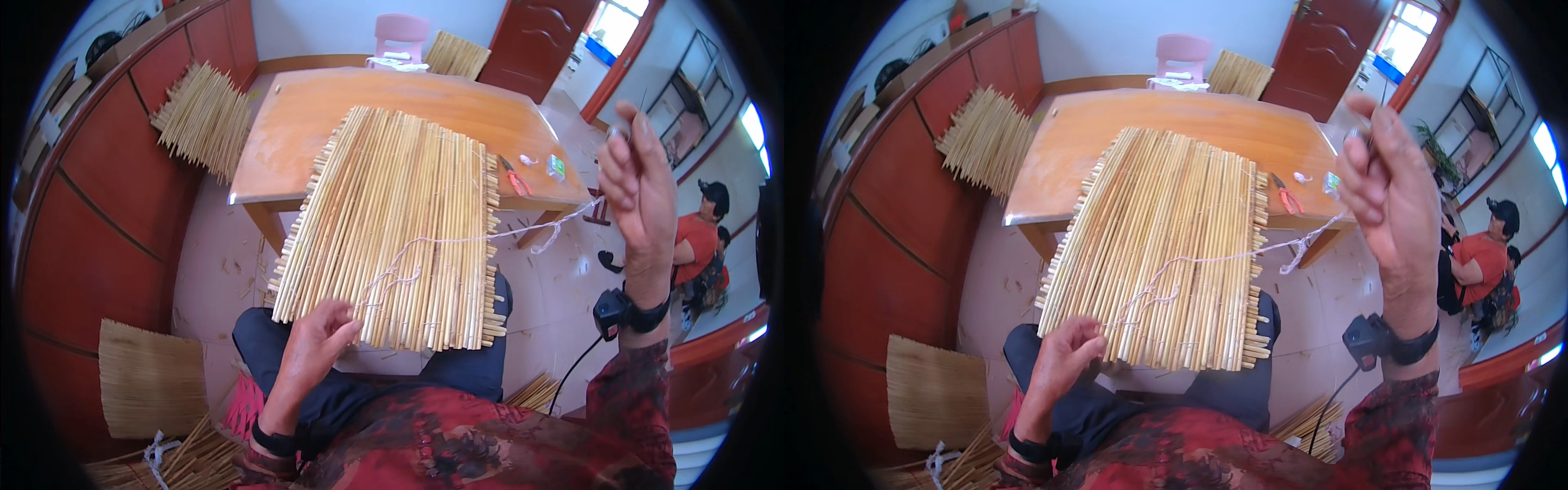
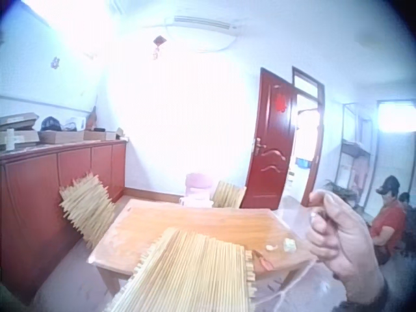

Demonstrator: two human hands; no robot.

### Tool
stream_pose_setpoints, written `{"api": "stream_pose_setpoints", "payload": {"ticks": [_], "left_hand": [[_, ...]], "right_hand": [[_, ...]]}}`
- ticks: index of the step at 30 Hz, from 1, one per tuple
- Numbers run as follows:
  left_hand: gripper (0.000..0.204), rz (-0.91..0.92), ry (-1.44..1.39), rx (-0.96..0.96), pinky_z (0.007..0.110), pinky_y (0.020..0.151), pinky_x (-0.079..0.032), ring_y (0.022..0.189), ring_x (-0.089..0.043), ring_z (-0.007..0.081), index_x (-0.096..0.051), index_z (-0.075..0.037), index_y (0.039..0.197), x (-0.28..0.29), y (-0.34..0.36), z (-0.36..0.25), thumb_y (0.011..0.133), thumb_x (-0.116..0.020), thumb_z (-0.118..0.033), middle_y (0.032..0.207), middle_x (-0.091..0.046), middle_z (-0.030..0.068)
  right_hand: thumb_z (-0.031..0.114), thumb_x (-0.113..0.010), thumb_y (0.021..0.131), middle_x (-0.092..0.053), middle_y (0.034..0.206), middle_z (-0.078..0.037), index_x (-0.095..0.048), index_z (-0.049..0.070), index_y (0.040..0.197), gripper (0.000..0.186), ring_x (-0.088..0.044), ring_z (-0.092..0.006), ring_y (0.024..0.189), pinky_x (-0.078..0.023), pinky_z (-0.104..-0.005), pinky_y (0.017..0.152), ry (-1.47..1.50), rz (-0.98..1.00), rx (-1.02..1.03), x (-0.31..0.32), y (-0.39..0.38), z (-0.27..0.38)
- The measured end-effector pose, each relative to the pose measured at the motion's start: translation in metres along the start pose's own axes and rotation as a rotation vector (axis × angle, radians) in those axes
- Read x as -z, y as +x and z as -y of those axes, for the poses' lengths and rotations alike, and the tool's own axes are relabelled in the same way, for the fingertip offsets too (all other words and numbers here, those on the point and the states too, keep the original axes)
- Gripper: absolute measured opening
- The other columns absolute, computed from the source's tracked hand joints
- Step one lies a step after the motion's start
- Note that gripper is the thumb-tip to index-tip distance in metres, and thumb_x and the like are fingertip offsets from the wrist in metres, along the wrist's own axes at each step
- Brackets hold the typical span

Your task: The person binds wooden rods together with string using a needle to assemble a mat, then trims the edges of the mat with scissors.

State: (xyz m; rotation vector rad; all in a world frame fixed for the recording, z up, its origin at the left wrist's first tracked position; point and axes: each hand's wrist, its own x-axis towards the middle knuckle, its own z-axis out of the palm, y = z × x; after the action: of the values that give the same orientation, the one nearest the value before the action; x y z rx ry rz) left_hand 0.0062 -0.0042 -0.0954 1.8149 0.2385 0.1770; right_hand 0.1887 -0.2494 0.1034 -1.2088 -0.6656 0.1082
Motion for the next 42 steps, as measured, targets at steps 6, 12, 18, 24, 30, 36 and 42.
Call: {"api": "stream_pose_setpoints", "payload": {"ticks": [6,12,18,24,30,36,42], "left_hand": [[0.057,0.242,-0.091,-0.429,0.026,0.077,-0.044,0.107,-0.048,0.0169,-0.039,-0.002,0.126,-0.066,0.079,-0.104,0.076,-0.064,-0.011,0.123,-0.045,0.0124],[0.021,0.614,0.091,-0.21,0.02,0.052,-0.042,0.059,-0.049,0.0039,-0.059,-0.003,0.1,-0.087,0.089,-0.113,0.081,-0.059,-0.014,0.067,-0.053,-0.004],[0.012,0.101,0.319,-0.137,0.019,0.052,-0.037,0.059,-0.043,0.0026,-0.061,0.0,0.083,0.028,0.11,-0.052,0.082,-0.057,-0.01,0.061,-0.05,-0.0046],[0.011,-0.374,0.284,-0.164,0.019,0.041,-0.032,0.045,-0.041,0.0042,-0.061,-0.002,0.082,0.107,0.118,-0.065,0.083,-0.052,-0.008,0.055,-0.046,-0.0026],[0.019,-0.417,0.161,-0.343,0.022,0.052,-0.044,0.055,-0.051,0.0091,-0.055,-0.002,0.081,0.12,0.138,-0.127,0.088,-0.047,-0.017,0.068,-0.054,0.0025],[0.032,-0.102,0.006,-0.538,0.026,0.066,-0.05,0.073,-0.059,0.0135,-0.056,0.002,0.102,0.065,0.162,-0.165,0.091,-0.043,-0.025,0.08,-0.06,0.0083],[0.03,0.049,0.378,-0.633,0.022,0.064,-0.047,0.069,-0.057,0.01,-0.061,-0.003,0.101,-0.008,0.194,-0.196,0.091,-0.044,-0.025,0.082,-0.06,0.0065]], "right_hand": [[0.024,-0.046,0.09,-0.037,0.065,0.003,-0.046,0.003,0.112,0.03,-0.03,-0.0017,0.049,-0.025,-0.0138,0.036,0.226,0.075,-0.119,-0.015,-0.009,-0.006],[0.016,-0.044,0.09,-0.038,0.062,0.003,-0.044,0.0,0.117,0.031,-0.031,-0.0024,0.048,-0.027,-0.0151,0.039,0.12,-0.008,0.189,0.057,0.018,0.022],[0.013,-0.045,0.09,-0.033,0.065,0.002,-0.037,0.002,0.126,0.038,-0.027,-0.0041,0.044,-0.023,-0.0165,0.036,0.121,-0.538,0.254,0.32,0.001,0.031],[0.024,-0.049,0.085,-0.04,0.059,0.004,-0.049,0.012,0.092,0.014,-0.034,-0.0087,0.042,-0.027,-0.0214,0.033,0.024,-0.796,-0.033,0.397,-0.07,-0.037],[0.021,-0.048,0.089,-0.036,0.063,0.005,-0.048,0.009,0.121,0.034,-0.027,-0.0028,0.041,-0.021,-0.016,0.034,-0.179,-0.963,-0.045,0.431,-0.086,-0.054],[0.025,-0.048,0.089,-0.037,0.065,0.006,-0.051,0.009,0.116,0.032,-0.027,-0.0001,0.046,-0.021,-0.0138,0.036,-0.321,-0.676,-0.131,0.334,-0.045,-0.056],[0.026,-0.043,0.091,-0.037,0.062,0.006,-0.053,0.005,0.109,0.029,-0.03,0.0011,0.049,-0.024,-0.0113,0.04,-0.527,-0.165,-0.111,0.16,-0.022,-0.029]]}}
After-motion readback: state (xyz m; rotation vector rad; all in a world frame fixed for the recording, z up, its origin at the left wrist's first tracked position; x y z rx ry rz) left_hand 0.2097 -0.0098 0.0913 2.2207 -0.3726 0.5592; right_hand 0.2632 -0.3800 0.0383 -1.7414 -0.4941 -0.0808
